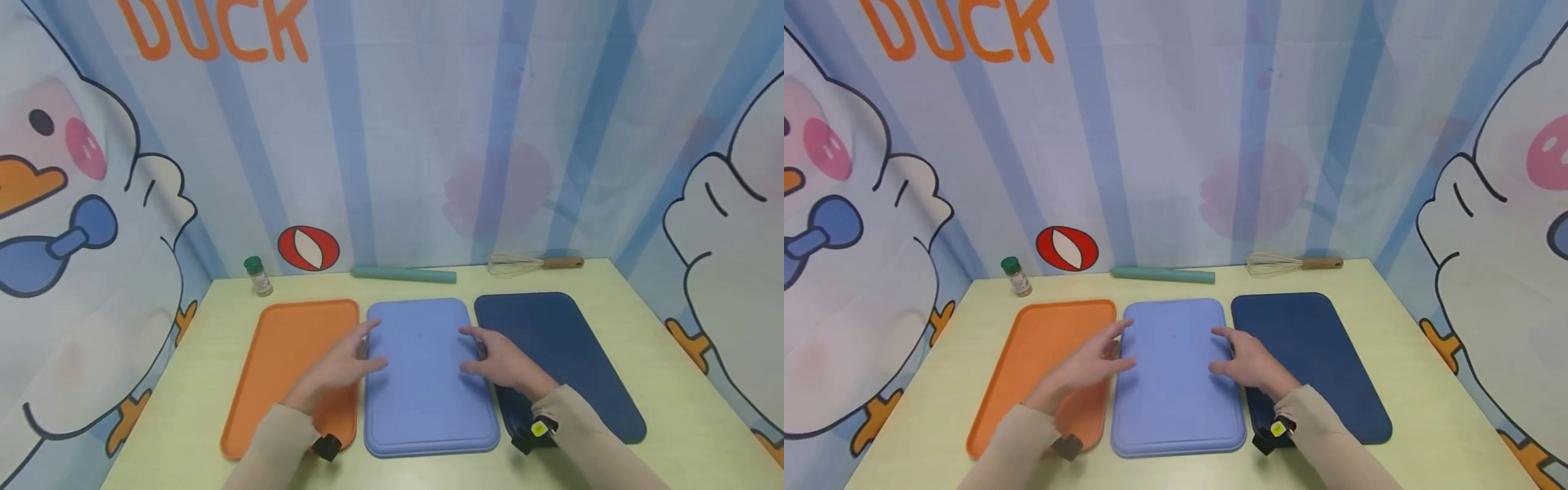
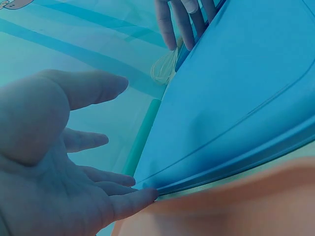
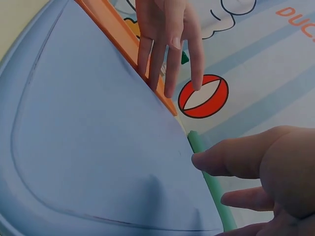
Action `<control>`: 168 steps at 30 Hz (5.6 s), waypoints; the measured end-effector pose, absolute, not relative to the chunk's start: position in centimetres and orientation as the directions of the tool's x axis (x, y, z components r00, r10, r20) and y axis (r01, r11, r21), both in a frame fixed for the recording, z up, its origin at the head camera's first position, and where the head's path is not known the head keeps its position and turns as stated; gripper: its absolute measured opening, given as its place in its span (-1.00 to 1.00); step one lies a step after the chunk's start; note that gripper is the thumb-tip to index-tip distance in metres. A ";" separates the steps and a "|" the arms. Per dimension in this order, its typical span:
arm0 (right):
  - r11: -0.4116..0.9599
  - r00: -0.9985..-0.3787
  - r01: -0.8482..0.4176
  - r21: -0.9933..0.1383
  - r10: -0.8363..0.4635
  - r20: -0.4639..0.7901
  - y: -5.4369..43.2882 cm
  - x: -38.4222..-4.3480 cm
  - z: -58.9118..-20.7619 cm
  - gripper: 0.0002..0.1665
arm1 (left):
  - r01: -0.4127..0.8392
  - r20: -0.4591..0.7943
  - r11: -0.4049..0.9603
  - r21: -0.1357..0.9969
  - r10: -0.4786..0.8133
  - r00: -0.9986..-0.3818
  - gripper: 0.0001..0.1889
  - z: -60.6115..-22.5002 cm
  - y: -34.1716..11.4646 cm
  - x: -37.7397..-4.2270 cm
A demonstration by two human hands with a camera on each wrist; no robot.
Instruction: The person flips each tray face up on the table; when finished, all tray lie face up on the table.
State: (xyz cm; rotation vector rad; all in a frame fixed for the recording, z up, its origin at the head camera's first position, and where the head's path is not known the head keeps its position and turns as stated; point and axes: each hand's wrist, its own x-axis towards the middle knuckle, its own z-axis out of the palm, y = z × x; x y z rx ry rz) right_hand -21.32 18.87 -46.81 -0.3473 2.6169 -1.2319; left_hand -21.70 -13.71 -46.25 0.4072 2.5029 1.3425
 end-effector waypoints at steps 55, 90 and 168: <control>0.730 -0.937 -0.147 -0.667 -0.319 -0.141 18.8 -20.2 -46.7 0.00 | 0.126 0.026 0.397 0.909 0.249 -0.968 -0.25 -46.2 -12.7 -22.2; 0.619 -0.924 -0.076 -0.782 -0.339 -0.179 18.3 -20.8 -46.6 -0.01 | 0.030 -0.042 0.277 0.960 0.253 -0.967 -0.28 -43.7 -14.9 -24.1; 0.469 -0.752 -0.436 -0.768 -0.659 0.024 9.8 -20.0 -36.4 -0.14 | 0.241 0.160 0.191 0.951 0.361 -0.919 -0.45 -42.2 -14.2 -25.0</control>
